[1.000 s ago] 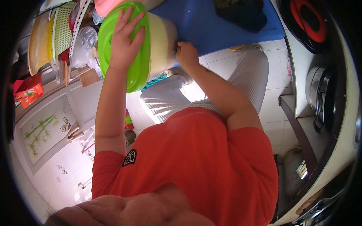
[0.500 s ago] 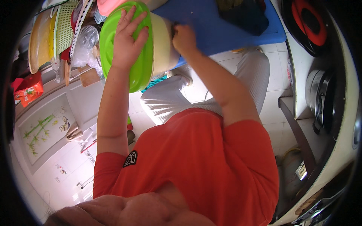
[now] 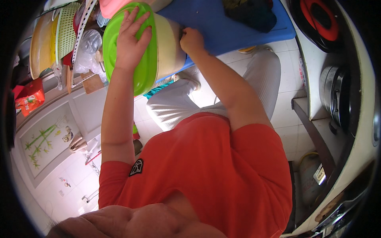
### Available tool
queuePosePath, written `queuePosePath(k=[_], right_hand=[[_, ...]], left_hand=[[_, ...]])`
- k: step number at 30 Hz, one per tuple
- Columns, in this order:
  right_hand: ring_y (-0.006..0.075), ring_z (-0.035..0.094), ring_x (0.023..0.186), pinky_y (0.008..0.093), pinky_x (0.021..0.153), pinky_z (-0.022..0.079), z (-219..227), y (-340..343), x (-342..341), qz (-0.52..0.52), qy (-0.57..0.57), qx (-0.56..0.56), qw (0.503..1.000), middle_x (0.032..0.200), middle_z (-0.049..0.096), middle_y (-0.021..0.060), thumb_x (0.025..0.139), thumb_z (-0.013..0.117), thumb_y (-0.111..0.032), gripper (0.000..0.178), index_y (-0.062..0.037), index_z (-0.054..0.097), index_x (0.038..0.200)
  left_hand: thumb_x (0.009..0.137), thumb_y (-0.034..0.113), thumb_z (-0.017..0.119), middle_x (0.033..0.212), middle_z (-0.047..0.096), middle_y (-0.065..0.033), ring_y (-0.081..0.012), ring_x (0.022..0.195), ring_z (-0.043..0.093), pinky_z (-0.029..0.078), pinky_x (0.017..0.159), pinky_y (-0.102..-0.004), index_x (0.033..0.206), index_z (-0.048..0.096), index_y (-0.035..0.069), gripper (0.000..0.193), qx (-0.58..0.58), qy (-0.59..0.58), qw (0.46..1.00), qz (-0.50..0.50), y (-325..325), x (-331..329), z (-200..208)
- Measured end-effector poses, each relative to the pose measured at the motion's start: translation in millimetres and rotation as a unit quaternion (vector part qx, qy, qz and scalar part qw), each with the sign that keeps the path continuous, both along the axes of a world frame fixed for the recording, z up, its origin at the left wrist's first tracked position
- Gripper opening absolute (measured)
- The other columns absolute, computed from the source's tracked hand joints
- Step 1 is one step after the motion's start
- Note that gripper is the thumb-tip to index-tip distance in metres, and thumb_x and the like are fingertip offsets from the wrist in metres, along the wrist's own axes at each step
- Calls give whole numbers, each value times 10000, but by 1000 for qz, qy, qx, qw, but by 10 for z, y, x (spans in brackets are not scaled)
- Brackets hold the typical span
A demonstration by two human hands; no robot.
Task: The person scrubs the exterior of a large plastic container with a green lid using a steel wool pad. They then wipe the container with a cloth and scrub the lid separately before placing it back on the container.
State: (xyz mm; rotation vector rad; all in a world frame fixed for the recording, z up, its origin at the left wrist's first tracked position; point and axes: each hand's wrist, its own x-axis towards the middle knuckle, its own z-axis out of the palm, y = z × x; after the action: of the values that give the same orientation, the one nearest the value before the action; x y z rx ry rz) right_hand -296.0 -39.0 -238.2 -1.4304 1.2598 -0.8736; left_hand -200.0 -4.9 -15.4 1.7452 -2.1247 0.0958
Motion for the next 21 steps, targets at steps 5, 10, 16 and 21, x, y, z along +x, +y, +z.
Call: queuePosePath(k=[5, 10, 16, 21], right_hand=[[376, 647, 986, 407, 885, 517, 892, 849, -253, -9, -128, -63, 990, 1076, 671, 193, 886, 639, -93, 216, -37, 707, 1084], [293, 653, 920, 346, 818, 517, 576, 536, -131, -35, -72, -127, 989, 1056, 677, 146, 908, 641, -54, 252, -13, 672, 1155], [142, 641, 856, 309, 754, 529, 640, 618, -499, 89, -330, 306, 889, 1052, 687, 56, 894, 727, -108, 353, -33, 646, 1229], [155, 635, 952, 277, 841, 514, 1129, 1116, -630, 107, -481, 286, 822, 1071, 673, 91, 893, 702, -20, 360, 32, 595, 1233]], left_hand=[[815, 219, 689, 1434, 543, -164, -444, 1372, 427, 348, 1143, -481, 1210, 717, 164, 400, -11, -6, 1000, 16, 93, 89, -43], [793, 119, 680, 1508, 450, -201, -422, 1425, 359, 305, 1181, -460, 1263, 646, 61, 474, 48, -27, 998, 38, 101, -63, 114], [789, 107, 687, 1507, 454, -192, -424, 1426, 358, 306, 1183, -460, 1243, 655, 65, 457, 43, 9, 999, 27, 100, -12, 78], [794, 112, 692, 1503, 458, -192, -422, 1418, 368, 311, 1180, -459, 1245, 654, 73, 455, 27, -2, 999, 21, 84, 22, 40]])
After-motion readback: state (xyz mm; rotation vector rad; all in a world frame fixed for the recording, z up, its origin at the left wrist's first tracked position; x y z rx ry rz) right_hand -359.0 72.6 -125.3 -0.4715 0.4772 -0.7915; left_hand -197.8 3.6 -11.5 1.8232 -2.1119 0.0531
